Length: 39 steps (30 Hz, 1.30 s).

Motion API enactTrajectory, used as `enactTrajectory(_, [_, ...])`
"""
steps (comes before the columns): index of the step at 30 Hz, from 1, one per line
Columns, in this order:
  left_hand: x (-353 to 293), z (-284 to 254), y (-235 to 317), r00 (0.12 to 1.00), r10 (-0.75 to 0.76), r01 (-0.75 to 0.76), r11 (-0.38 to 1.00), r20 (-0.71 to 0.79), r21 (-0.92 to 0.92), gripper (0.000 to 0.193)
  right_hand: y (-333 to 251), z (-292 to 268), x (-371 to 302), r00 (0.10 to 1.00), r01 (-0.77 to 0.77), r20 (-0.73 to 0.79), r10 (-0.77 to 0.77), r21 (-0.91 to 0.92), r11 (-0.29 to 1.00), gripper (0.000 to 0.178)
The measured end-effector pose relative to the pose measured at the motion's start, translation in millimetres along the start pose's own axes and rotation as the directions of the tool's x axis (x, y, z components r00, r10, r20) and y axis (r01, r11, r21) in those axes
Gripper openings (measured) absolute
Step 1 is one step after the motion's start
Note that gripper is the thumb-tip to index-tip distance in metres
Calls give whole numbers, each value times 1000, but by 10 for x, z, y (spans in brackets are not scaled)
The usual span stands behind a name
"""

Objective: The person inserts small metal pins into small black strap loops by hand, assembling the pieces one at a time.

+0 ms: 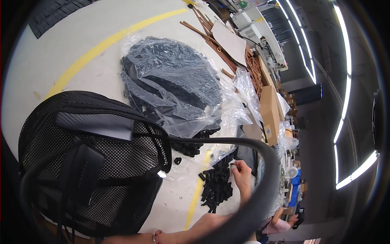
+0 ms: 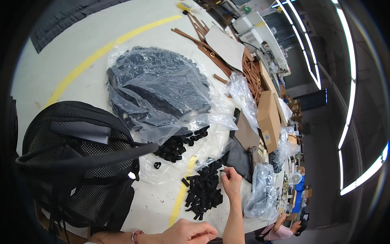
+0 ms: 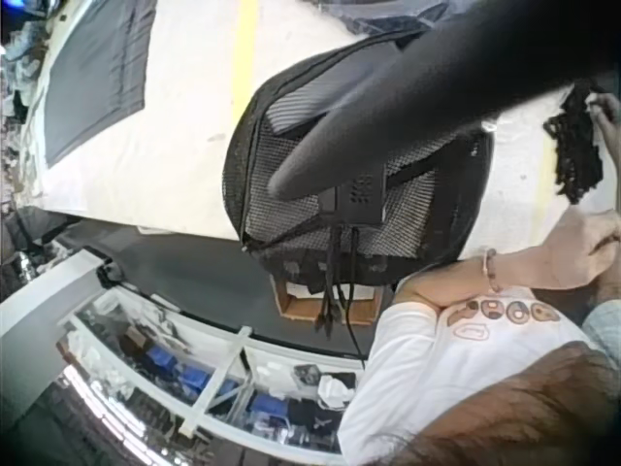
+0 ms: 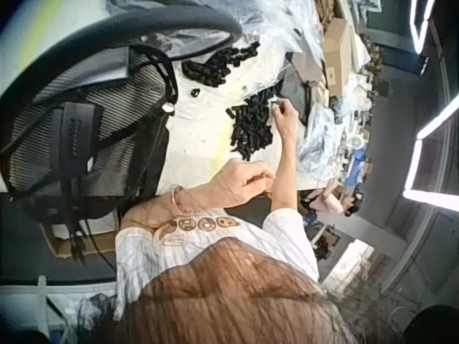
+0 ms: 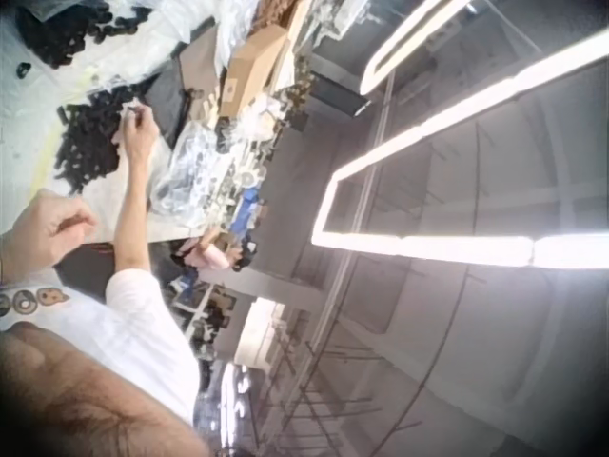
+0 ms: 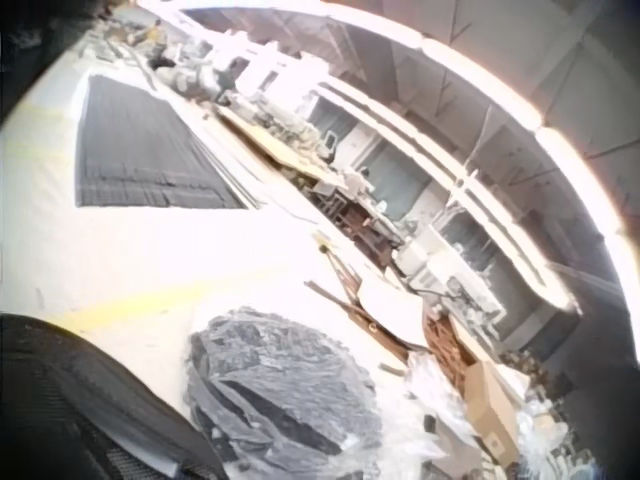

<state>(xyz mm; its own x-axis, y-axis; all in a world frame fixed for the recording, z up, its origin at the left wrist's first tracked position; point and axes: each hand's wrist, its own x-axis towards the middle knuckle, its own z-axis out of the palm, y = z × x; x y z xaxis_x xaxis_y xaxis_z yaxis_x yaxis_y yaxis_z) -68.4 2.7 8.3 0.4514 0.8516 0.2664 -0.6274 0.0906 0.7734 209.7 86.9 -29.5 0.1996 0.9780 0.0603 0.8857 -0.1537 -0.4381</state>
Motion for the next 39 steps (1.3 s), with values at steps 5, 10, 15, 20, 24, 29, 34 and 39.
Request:
enactTrajectory(5, [-10,34,-217,997,-18,18,1000,-70,-4,16,-548,-191,-358,958,-249,276,78,665,704,6])
enactTrajectory(10, [74,-3,-173,898,-251,147,945,-362,-291,15,-1011,-227,-770,883,-385,444,-150,870,309,12])
enactTrajectory(15, [169,19,-272,951,-265,232,952,-160,-199,20,-917,-222,-897,789,-562,547,-280,827,31,21])
enactTrajectory(20, [191,1,-334,961,-255,234,956,-105,-180,9,-858,-147,-993,693,-697,628,-354,710,-104,18])
enactTrajectory(24, [207,28,-366,964,-242,229,966,-105,-123,8,-827,-208,-1045,757,-618,590,-283,786,-14,12])
enactTrajectory(29, [185,75,-346,974,-207,200,977,-95,-75,9,-757,-277,-1024,775,-527,548,-315,835,159,13])
enactTrajectory(34, [195,106,-375,978,-187,189,982,-96,10,9,-763,-278,-1047,793,-498,531,-299,847,184,14])
enactTrajectory(39, [170,229,-422,930,-168,188,982,-327,31,8,-847,-129,-1161,973,-8,112,-203,891,454,11])
